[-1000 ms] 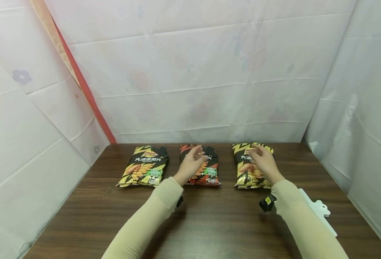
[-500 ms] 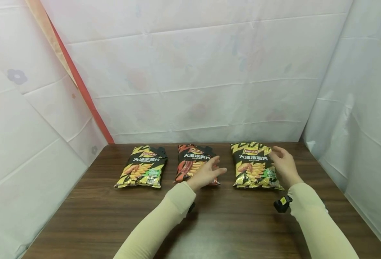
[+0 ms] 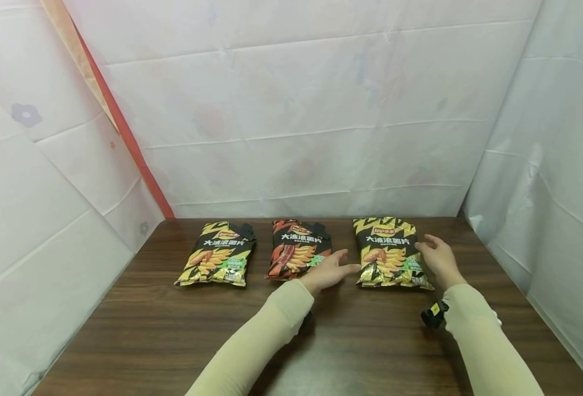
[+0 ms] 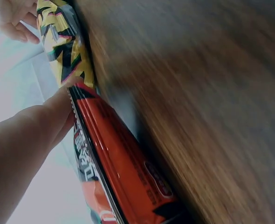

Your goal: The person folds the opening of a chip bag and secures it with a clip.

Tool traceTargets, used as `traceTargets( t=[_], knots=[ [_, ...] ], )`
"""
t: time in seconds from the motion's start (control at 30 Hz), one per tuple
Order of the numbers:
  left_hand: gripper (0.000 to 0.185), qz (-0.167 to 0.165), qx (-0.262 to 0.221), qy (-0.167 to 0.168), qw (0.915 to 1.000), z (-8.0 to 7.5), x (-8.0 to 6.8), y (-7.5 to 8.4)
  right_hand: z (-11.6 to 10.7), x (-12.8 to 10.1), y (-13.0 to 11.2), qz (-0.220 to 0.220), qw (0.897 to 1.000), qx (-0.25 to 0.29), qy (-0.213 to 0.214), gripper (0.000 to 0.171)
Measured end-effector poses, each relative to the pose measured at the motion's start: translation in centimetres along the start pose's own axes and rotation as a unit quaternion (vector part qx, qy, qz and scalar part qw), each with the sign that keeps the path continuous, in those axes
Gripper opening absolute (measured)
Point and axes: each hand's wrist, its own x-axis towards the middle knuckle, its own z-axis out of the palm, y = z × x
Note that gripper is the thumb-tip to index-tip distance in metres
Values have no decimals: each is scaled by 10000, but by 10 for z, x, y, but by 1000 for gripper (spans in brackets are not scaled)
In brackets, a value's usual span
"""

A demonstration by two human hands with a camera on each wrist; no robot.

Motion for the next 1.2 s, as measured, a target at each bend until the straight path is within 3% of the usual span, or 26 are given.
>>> traceTargets(
  t=[0.23, 0.47, 0.7, 1.2],
  knots=[
    [73, -62, -235, 27, 9997, 8, 4, 2, 4, 7, 5, 426, 9985, -56, -331, 75],
    [72, -124, -693, -212, 9973, 15, 9, 1, 7, 10, 6, 576, 9977, 10, -360, 77],
    [71, -112, -1403, -615, 9881, 18, 11, 3, 9, 11, 7, 735, 9966, 16, -379, 79],
    [69, -102, -1446, -660, 9872, 18, 7, 2, 10, 7, 4, 886, 9945, 509, -214, 76]
  ],
)
